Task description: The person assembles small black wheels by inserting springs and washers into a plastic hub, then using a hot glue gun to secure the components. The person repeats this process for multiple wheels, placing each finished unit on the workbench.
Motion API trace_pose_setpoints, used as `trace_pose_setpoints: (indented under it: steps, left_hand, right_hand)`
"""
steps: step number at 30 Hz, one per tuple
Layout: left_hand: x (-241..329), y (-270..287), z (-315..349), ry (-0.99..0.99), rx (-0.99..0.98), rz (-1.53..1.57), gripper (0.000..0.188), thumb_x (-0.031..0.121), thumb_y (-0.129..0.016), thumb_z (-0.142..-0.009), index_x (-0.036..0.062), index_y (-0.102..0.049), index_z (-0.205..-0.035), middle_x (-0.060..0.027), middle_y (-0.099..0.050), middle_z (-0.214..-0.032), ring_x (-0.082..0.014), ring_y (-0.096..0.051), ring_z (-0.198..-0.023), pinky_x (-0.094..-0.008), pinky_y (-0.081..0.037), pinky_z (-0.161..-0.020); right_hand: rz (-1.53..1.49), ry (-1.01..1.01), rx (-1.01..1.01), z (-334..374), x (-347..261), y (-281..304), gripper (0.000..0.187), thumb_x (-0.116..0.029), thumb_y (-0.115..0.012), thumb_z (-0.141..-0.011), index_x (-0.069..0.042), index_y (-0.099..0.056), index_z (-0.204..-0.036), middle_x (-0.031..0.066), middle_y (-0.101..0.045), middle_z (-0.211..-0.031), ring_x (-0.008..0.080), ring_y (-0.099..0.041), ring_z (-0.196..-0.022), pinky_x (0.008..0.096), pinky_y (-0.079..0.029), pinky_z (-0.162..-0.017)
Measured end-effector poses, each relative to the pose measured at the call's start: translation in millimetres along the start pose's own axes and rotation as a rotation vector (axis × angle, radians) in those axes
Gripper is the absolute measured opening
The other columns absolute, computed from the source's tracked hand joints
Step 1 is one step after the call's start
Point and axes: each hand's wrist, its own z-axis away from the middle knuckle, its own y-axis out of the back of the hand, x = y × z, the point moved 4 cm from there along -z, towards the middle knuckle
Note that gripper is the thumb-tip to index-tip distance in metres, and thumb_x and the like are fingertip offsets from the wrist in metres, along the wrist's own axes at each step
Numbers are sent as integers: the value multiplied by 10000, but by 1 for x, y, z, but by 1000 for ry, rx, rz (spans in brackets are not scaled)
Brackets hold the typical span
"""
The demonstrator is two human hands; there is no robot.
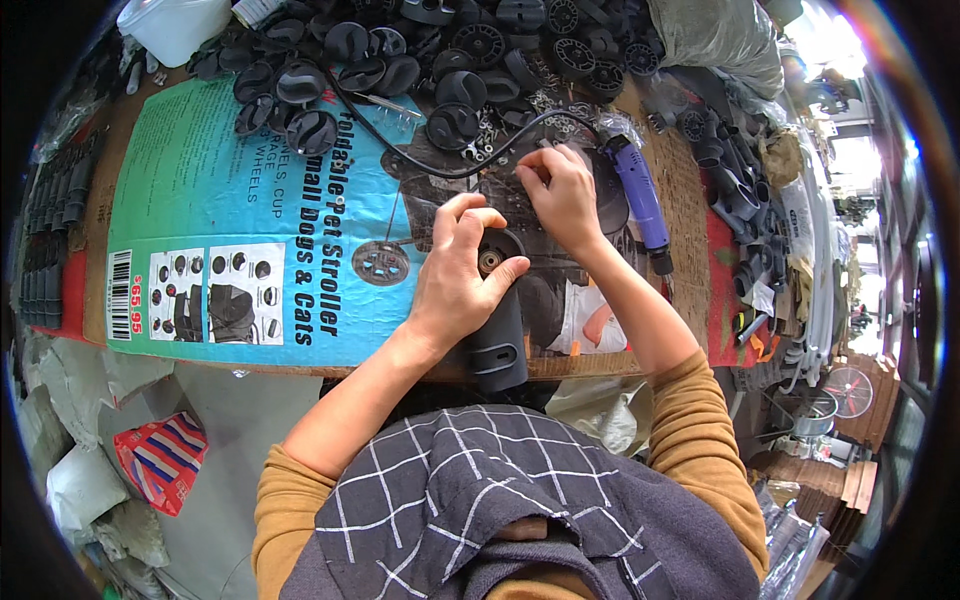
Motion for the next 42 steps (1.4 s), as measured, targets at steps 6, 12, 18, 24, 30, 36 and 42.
trace_pose_setpoints:
  steps: [6,12,18,24,30,36,42]
  left_hand:
    - [4,-2,3,-78,76,-3,282,131,-764,-782,72,-616,-1014,-151,-402,-1360,-353,-506,-1171,-417,-479,-908]
    - [1,-3,3,-83,39,11,139,103,-750,-781,54,-659,-874,-160,-503,-1288,-359,-504,-1161,-432,-425,-959]
    - [1,-4,3,-70,37,47,148,119,-753,-783,67,-660,-885,-155,-507,-1272,-362,-517,-1130,-434,-432,-937]
    - [0,-4,3,-66,38,57,169,123,-758,-776,74,-653,-899,-147,-509,-1255,-360,-523,-1106,-443,-440,-918]
    - [0,-5,3,-38,25,75,173,96,-761,-771,66,-648,-898,-145,-508,-1246,-340,-531,-1086,-423,-445,-917]
    - [0,-5,3,-46,15,64,181,40,-761,-769,44,-641,-903,-144,-489,-1253,-293,-531,-1090,-373,-446,-925]
    - [1,-5,3,-50,17,82,200,25,-766,-759,52,-635,-906,-140,-491,-1248,-289,-528,-1092,-370,-444,-925]
  right_hand:
    - [-905,-530,-445,55,-27,25,127,-105,-720,-826,-8,-655,-876,-8,-629,-802,49,-547,-729,217,-456,-661]
    - [-699,-379,-327,62,-9,34,228,-190,-773,-813,-9,-666,-903,21,-654,-823,88,-582,-727,250,-472,-640]
    - [423,-462,-20,40,116,86,739,-290,-781,-707,-26,-466,-1320,193,-622,-1136,352,-569,-1106,440,-417,-983]
    - [-552,-462,256,39,90,99,601,-99,-702,-738,-19,-393,-1248,138,-572,-1126,232,-637,-886,331,-501,-843]
    - [-1053,-228,379,33,7,90,511,-52,-670,-754,-44,-364,-1163,118,-593,-974,212,-636,-858,391,-519,-810]
    - [-1521,-213,391,40,-43,109,556,-545,-613,-846,-113,-449,-1156,111,-587,-776,244,-583,-677,407,-479,-693]
    - [-1638,-149,325,37,-61,104,667,-684,-558,-827,-132,-471,-1191,123,-605,-802,254,-588,-694,414,-471,-683]
